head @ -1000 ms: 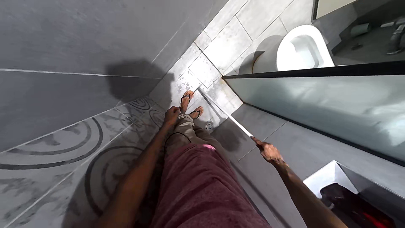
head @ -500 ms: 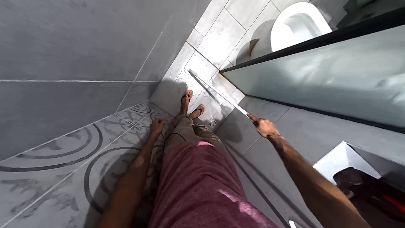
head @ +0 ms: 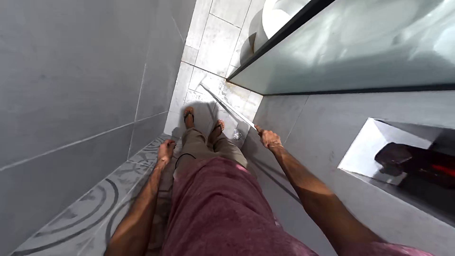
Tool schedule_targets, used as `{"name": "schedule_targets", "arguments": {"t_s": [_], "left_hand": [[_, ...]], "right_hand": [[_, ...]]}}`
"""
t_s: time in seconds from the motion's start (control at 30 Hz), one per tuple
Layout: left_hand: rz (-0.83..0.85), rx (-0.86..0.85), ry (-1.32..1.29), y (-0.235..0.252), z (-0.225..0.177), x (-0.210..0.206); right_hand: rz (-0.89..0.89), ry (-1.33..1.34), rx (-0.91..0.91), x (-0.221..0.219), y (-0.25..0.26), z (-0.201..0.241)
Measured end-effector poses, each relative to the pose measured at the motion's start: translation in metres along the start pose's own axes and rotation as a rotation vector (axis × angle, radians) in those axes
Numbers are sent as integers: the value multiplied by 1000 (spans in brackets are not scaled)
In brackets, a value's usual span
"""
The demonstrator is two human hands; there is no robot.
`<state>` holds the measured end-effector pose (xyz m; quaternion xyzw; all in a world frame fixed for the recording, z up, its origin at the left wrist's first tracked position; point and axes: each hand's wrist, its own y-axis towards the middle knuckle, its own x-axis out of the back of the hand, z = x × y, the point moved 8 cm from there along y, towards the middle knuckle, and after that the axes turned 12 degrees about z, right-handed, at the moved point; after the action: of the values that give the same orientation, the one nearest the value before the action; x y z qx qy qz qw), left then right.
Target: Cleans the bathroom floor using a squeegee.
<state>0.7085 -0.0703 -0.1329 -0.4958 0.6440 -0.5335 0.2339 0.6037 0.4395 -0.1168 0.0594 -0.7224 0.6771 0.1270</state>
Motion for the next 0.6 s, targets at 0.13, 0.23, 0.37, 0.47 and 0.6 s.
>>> {"name": "schedule_targets", "arguments": {"t_s": [0.13, 0.23, 0.37, 0.47, 0.6], "left_hand": [[68, -74, 41, 24, -30, 26], [142, -79, 128, 41, -63, 50], [223, -144, 192, 68, -101, 79], [216, -175, 170, 85, -115, 99], [269, -132, 224, 93, -115, 110]], "right_hand": [[93, 113, -116, -45, -29, -26], [118, 205, -195, -75, -59, -43], [131, 310, -310, -95, -94, -75], [126, 425, -296, -113, -100, -73], [65, 627, -282, -138, -114, -41]]}}
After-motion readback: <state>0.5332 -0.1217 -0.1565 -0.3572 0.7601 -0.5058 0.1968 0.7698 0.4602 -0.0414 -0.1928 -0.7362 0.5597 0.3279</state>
